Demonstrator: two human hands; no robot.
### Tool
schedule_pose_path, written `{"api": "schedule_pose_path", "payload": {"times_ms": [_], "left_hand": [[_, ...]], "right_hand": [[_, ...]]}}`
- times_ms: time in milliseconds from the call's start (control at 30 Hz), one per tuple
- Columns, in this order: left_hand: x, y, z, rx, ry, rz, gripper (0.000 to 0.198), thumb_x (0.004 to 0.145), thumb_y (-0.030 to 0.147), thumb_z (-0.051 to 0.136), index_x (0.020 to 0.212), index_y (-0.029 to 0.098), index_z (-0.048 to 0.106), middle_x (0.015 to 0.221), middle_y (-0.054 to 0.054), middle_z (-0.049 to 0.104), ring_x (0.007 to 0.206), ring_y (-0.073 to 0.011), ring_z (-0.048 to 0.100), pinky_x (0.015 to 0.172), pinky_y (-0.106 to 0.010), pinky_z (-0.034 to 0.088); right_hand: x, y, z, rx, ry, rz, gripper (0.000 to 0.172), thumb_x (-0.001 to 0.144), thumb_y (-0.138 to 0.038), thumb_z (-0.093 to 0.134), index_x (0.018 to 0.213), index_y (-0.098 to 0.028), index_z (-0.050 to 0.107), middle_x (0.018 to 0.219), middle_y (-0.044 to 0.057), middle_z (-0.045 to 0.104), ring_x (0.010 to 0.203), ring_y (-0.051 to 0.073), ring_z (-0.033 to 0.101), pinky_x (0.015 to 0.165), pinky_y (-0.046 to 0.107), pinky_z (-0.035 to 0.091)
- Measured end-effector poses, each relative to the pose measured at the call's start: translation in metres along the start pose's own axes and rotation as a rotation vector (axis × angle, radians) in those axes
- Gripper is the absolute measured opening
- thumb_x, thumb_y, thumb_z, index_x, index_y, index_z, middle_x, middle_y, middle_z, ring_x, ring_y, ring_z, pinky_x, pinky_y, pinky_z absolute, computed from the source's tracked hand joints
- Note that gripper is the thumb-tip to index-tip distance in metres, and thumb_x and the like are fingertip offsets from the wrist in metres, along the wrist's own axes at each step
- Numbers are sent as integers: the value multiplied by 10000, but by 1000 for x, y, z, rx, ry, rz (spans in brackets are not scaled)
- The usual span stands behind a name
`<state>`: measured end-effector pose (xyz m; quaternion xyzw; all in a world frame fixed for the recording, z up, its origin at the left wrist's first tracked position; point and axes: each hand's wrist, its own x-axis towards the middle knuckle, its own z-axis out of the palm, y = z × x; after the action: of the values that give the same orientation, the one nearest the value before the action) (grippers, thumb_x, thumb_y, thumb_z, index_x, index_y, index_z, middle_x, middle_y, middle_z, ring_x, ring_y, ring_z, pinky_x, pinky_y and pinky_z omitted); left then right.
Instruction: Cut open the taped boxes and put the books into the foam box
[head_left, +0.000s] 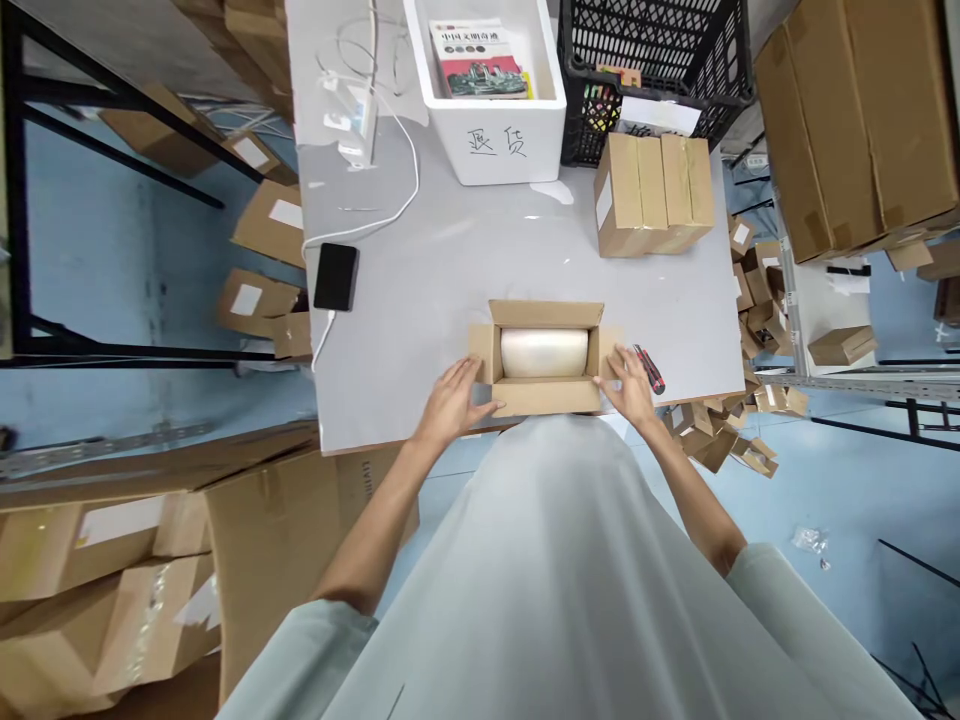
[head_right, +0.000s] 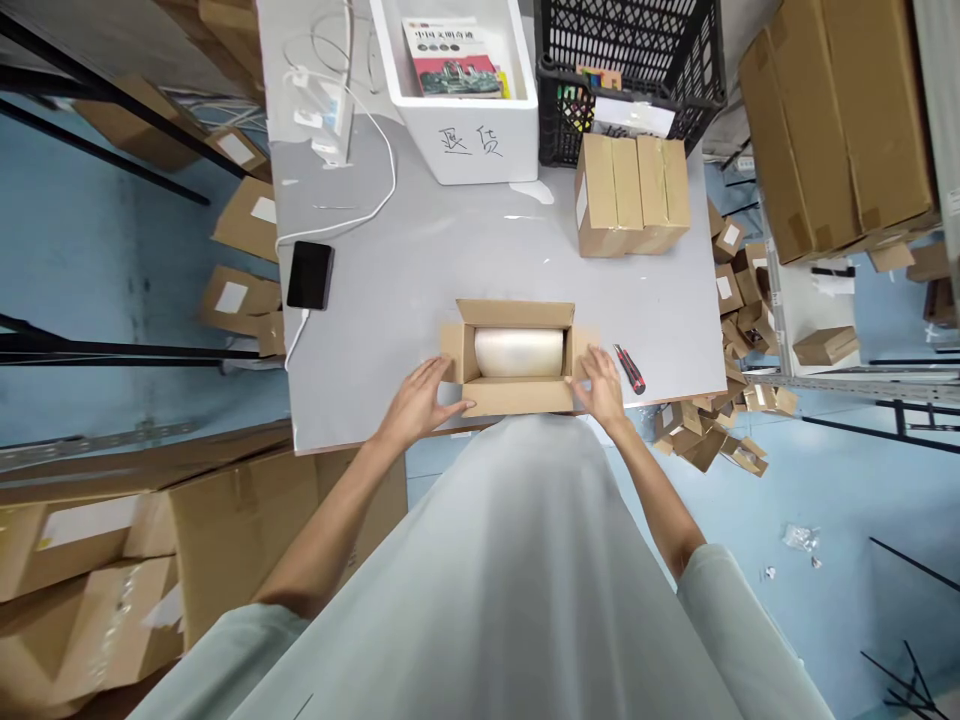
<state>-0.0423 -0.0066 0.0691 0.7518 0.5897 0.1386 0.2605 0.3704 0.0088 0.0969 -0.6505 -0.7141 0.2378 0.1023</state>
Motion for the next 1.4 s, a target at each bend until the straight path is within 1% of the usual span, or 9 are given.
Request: {"api": "schedule_pose_path", "payload": {"times_ms": [100, 267, 400, 467, 567, 667, 800, 1100, 1400], "left_hand": [[2, 2, 32, -86, -14, -72, 975, 916, 402, 838, 1722, 175, 338, 1604, -237, 613, 1485, -400, 615, 1219, -567, 537], [28, 20, 64, -147, 55, -128, 1041, 956, 338, 805, 1780, 209, 182, 1379, -196, 726, 1287, -365, 732, 1086, -532, 620], [56, 40, 56, -110, 81, -101, 1073, 930, 290, 807, 1779, 173, 162, 1445, -233, 673, 1349, -388, 681, 1118, -558, 590], [70, 54, 44, -37, 106, -79, 1042, 899, 288, 830, 1749, 131, 247, 1555, -283, 589, 1460, -440, 586, 1174, -599, 535], [100, 76, 30, 50, 144, -22, 774, 949, 295, 764, 1641, 142, 453, 1693, -273, 471, 1575, -465, 445, 1238, -630, 453], [142, 96, 29, 101, -13, 25, 536, 988, 196, 632, 1518, 132, 586, 1597, -238, 588, 1452, -413, 561, 1201, -570, 476], [186, 110, 42, 247, -252, -34, 479, 937, 64, 543, 1404, 54, 649, 1452, -285, 663, 1390, -410, 584, 1190, -559, 452], [182, 104, 62, 311, -332, -154, 745, 891, 44, 598, 1620, 13, 450, 1469, -327, 658, 1449, -403, 584, 1185, -524, 478], [193, 102, 73, 310, -374, -236, 546, 960, 137, 678, 1491, 100, 557, 1235, -244, 785, 1201, -346, 749, 1068, -454, 558]], "right_hand": [[-3, -4, 23, 88, -102, 11, 833, 990, -484, 765, 1682, -116, 485, 1776, 237, 414, 1663, 366, 393, 1379, 576, 333], [26, 6, 25, 74, -90, 60, 837, 996, -302, 716, 1737, -108, 380, 1806, 226, 366, 1694, 330, 347, 1399, 525, 301], [52, 12, -2, -3, -98, 38, 883, 973, -326, 761, 1733, -101, 369, 1790, 256, 374, 1686, 358, 351, 1387, 564, 309], [61, 7, -15, -44, -70, 1, 830, 990, -332, 743, 1708, -88, 407, 1772, 260, 395, 1671, 362, 363, 1379, 566, 323], [78, -11, -24, -78, -73, -101, 665, 1042, -304, 655, 1654, -97, 497, 1712, 229, 482, 1618, 340, 416, 1367, 543, 348], [107, -34, -17, -143, -190, -130, 602, 1024, -217, 628, 1606, -89, 546, 1668, 219, 529, 1553, 326, 461, 1336, 509, 383], [146, -59, 1, -295, -310, -64, 554, 994, -54, 521, 1543, -80, 595, 1606, 236, 577, 1482, 322, 484, 1254, 480, 438], [150, -66, 28, -298, -324, 63, 582, 1020, 8, 402, 1590, -41, 508, 1525, 298, 617, 1436, 319, 515, 1204, 482, 461], [155, -67, 33, -267, -314, 181, 450, 1078, -43, 363, 1437, -95, 628, 1464, 312, 639, 1433, 325, 567, 1164, 455, 496]]}}
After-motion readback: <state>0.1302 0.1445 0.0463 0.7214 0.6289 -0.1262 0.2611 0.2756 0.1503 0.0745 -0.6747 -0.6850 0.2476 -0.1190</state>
